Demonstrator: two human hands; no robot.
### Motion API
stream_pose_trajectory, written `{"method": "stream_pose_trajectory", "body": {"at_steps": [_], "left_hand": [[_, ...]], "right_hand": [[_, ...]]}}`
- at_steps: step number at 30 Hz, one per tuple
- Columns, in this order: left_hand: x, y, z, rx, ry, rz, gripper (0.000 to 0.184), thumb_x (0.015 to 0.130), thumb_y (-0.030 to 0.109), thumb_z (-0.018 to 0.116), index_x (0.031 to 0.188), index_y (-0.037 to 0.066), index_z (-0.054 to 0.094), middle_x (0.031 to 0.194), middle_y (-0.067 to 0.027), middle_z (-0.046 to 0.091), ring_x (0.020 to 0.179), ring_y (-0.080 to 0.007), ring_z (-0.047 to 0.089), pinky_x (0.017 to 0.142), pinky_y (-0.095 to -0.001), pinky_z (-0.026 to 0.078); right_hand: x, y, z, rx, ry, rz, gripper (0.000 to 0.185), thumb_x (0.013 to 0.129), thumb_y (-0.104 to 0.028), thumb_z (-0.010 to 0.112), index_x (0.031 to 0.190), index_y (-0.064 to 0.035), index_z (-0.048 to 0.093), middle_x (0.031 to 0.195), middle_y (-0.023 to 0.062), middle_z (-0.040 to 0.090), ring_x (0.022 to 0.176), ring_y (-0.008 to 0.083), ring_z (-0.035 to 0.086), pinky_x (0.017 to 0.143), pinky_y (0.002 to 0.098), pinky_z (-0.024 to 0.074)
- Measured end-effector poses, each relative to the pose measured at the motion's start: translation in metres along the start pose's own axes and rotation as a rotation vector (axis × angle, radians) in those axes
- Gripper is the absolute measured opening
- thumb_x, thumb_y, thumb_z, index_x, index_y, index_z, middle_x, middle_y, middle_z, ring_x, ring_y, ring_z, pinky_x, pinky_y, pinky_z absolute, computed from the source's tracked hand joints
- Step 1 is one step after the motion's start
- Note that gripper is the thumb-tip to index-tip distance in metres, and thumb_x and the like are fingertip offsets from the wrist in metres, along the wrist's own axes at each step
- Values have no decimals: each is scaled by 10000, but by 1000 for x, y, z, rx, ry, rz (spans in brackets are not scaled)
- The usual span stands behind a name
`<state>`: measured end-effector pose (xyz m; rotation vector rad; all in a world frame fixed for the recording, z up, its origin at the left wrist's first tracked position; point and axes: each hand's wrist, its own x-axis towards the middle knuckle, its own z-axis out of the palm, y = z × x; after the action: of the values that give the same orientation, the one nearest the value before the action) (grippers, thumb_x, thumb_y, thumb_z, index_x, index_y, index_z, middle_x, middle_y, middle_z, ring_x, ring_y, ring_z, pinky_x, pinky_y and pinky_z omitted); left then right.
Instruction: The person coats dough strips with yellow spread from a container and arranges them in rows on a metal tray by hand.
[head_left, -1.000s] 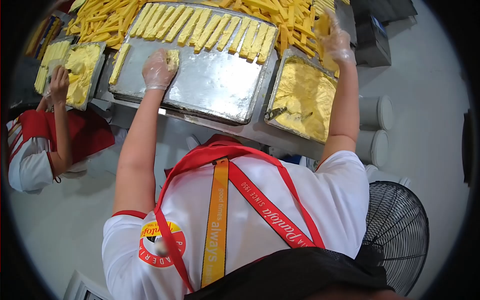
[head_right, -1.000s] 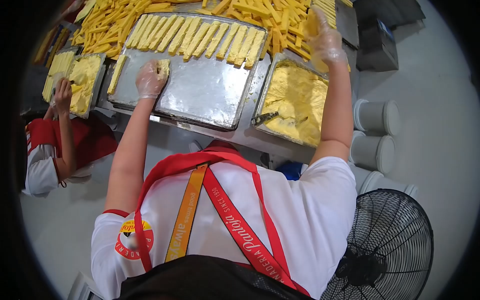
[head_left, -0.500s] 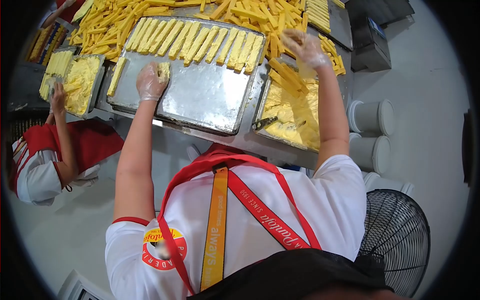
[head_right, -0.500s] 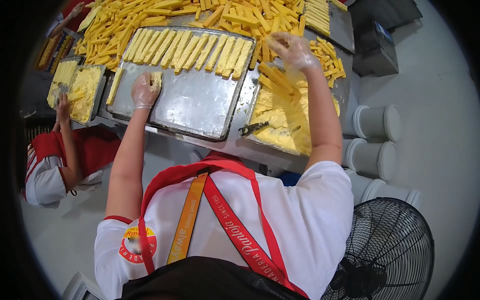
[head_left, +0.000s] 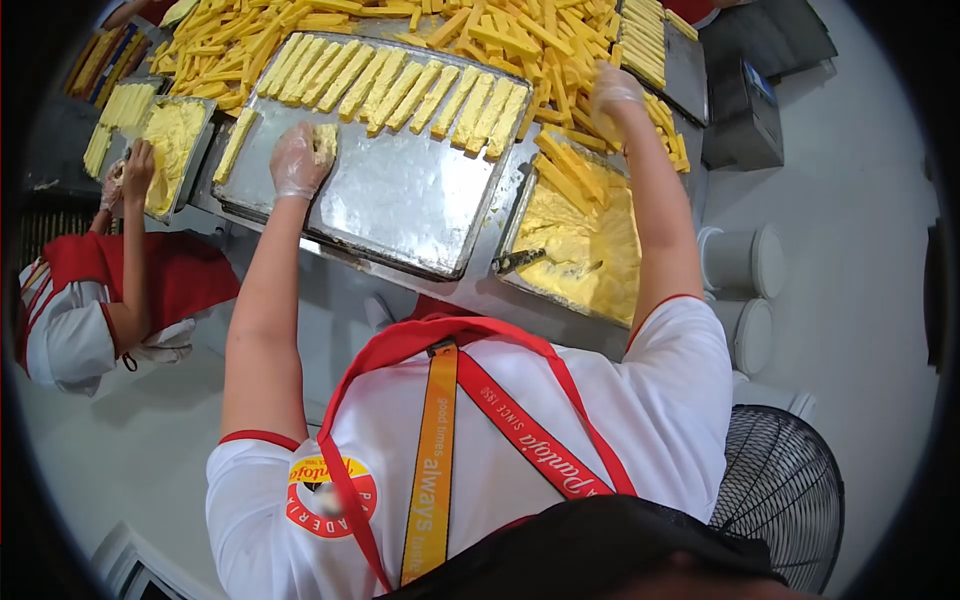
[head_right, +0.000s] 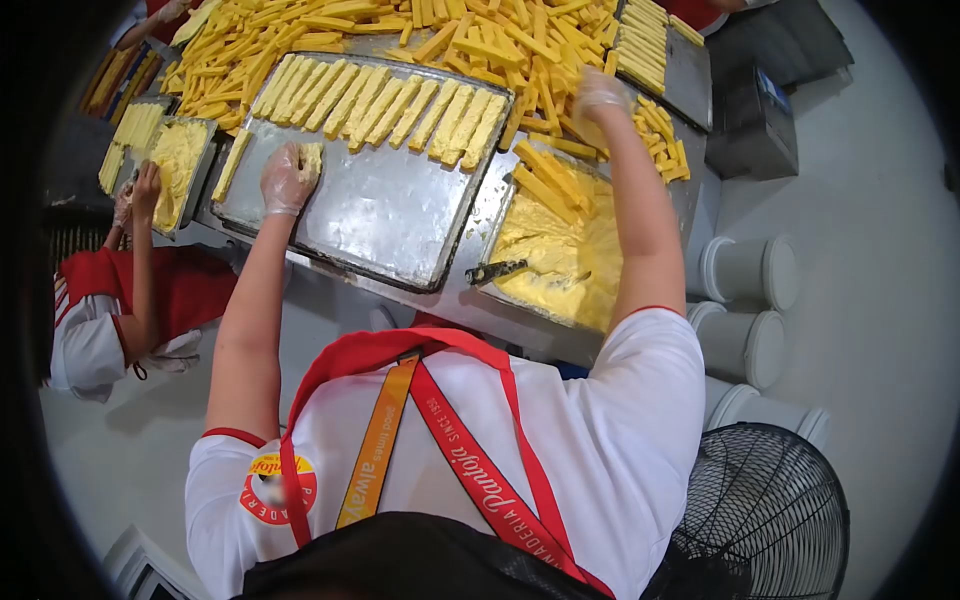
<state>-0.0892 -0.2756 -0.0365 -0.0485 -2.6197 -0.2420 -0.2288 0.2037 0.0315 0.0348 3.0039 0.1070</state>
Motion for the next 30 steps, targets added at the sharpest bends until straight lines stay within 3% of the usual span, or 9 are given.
{"method": "stream_pose_trajectory", "body": {"at_steps": [4,7,8,14,18,21,24,27,30], "left_hand": [[-1,-3,0,-26,28,14,257,796,316,633,802,74,550,761,-149,596,754,-354,589,672,-449,471],[0,-5,5,-10,69,38,255,798,318,626,791,70,565,748,-152,597,737,-354,593,663,-450,475],[0,-4,4,-4,57,31,260,798,324,625,786,69,569,747,-152,597,732,-353,593,660,-449,476],[3,-2,2,39,18,-6,279,797,347,620,775,71,582,749,-150,602,724,-346,596,654,-441,480],[2,-4,3,32,-4,-29,258,778,326,637,809,77,576,752,-148,598,735,-344,596,655,-442,480],[1,-7,4,22,18,-15,253,760,309,655,824,83,563,755,-144,594,742,-342,595,654,-445,479],[-1,1,0,-2,53,-16,250,766,313,654,798,85,559,750,-139,594,731,-342,594,653,-441,479],[4,0,0,8,36,-17,250,773,317,653,777,87,556,744,-134,594,723,-341,595,652,-436,479],[2,0,3,5,59,1,259,778,325,651,764,85,553,739,-132,594,717,-340,595,650,-434,478]], "right_hand": [[-2,34,-44,132,-147,-39,515,861,-241,588,1350,-146,457,1238,142,593,1082,295,596,929,403,477],[18,23,-36,268,248,25,529,859,-265,583,1358,-153,448,1207,131,612,1029,295,619,937,412,478],[16,6,-50,313,158,93,495,870,-266,564,1335,-128,463,1207,140,610,1045,295,615,942,411,474],[89,-47,-12,167,320,-120,387,864,-231,556,1216,-74,524,1169,206,607,1102,325,588,908,425,498],[80,-63,2,-47,340,-149,432,811,-244,644,1192,-69,542,1129,190,629,1061,334,609,875,426,514],[83,-46,-15,394,271,90,440,811,-207,648,1217,-81,537,1128,173,631,1078,328,601,870,416,517],[68,-36,-2,46,83,-68,455,840,-254,632,1260,-115,524,1219,191,580,1152,342,554,935,397,481],[20,-53,-19,-71,-1,-58,732,838,-452,646,1366,-16,386,1300,205,530,1198,325,526,994,374,426],[39,-55,7,252,13,224,708,823,-478,656,1316,-20,438,1301,208,525,1208,315,522,1002,347,429]]}}
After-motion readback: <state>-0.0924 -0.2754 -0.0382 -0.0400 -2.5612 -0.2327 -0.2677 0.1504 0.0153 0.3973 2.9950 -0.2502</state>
